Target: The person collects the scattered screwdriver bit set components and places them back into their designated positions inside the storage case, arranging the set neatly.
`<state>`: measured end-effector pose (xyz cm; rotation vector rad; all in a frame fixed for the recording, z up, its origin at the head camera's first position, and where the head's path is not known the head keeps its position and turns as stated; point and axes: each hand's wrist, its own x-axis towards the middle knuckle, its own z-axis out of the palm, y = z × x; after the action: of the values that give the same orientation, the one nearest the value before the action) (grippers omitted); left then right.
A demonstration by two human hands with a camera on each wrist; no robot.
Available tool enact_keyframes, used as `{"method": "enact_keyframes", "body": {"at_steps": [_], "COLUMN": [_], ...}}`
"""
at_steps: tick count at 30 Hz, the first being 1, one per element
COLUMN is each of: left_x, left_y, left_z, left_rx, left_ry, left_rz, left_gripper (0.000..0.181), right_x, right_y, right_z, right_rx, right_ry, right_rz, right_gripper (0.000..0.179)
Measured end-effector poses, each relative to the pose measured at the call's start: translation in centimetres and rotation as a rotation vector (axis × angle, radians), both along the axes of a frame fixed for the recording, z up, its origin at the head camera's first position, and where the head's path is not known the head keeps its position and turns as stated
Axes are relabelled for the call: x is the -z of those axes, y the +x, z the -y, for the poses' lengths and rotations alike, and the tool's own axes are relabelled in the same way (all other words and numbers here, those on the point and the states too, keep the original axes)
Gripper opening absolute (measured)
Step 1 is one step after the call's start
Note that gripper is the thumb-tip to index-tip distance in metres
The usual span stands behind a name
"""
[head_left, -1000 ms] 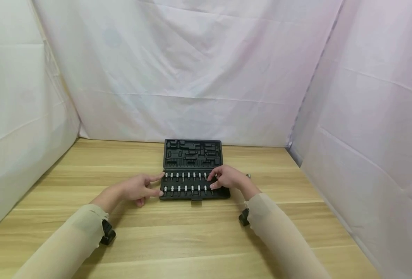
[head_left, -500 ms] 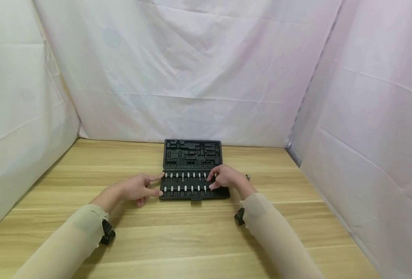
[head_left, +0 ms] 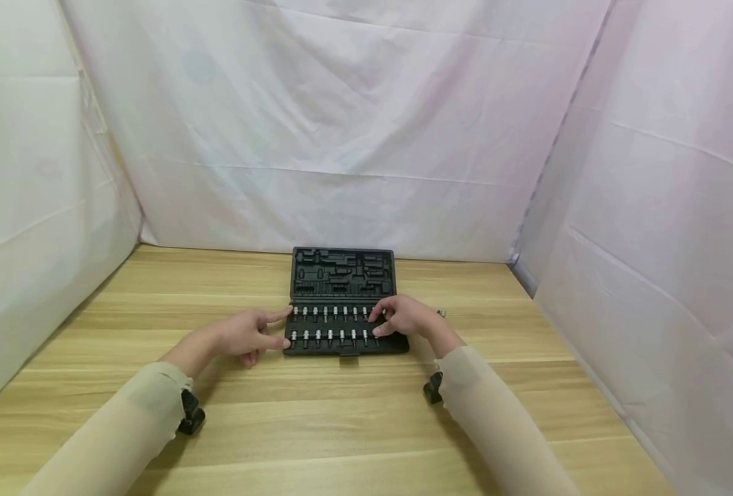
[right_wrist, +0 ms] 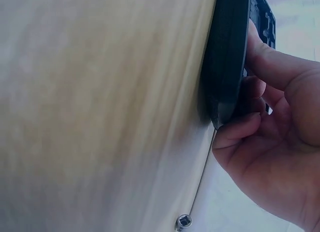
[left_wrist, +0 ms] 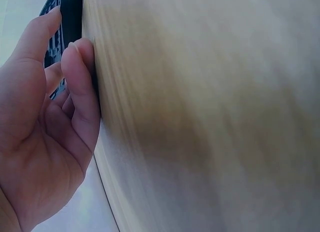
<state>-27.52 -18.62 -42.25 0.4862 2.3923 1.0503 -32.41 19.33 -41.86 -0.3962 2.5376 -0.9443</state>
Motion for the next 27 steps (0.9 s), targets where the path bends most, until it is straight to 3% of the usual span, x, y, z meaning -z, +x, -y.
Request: {"method": "enact_keyframes", "body": {"at_steps": [27], "left_x": [-0.11], "left_y": [0.21], "left_z": [-0.14], "left_rx": [-0.005], "left_ry": [-0.001], "left_rz": [0.004], "left_gripper": [0.092], "right_x": [0.19], "right_y": [0.1], "right_z": [-0.54], "right_rx": [-0.037], "right_ry": [-0.022], "right_rz": [-0.008], "right_gripper": [0.022]}}
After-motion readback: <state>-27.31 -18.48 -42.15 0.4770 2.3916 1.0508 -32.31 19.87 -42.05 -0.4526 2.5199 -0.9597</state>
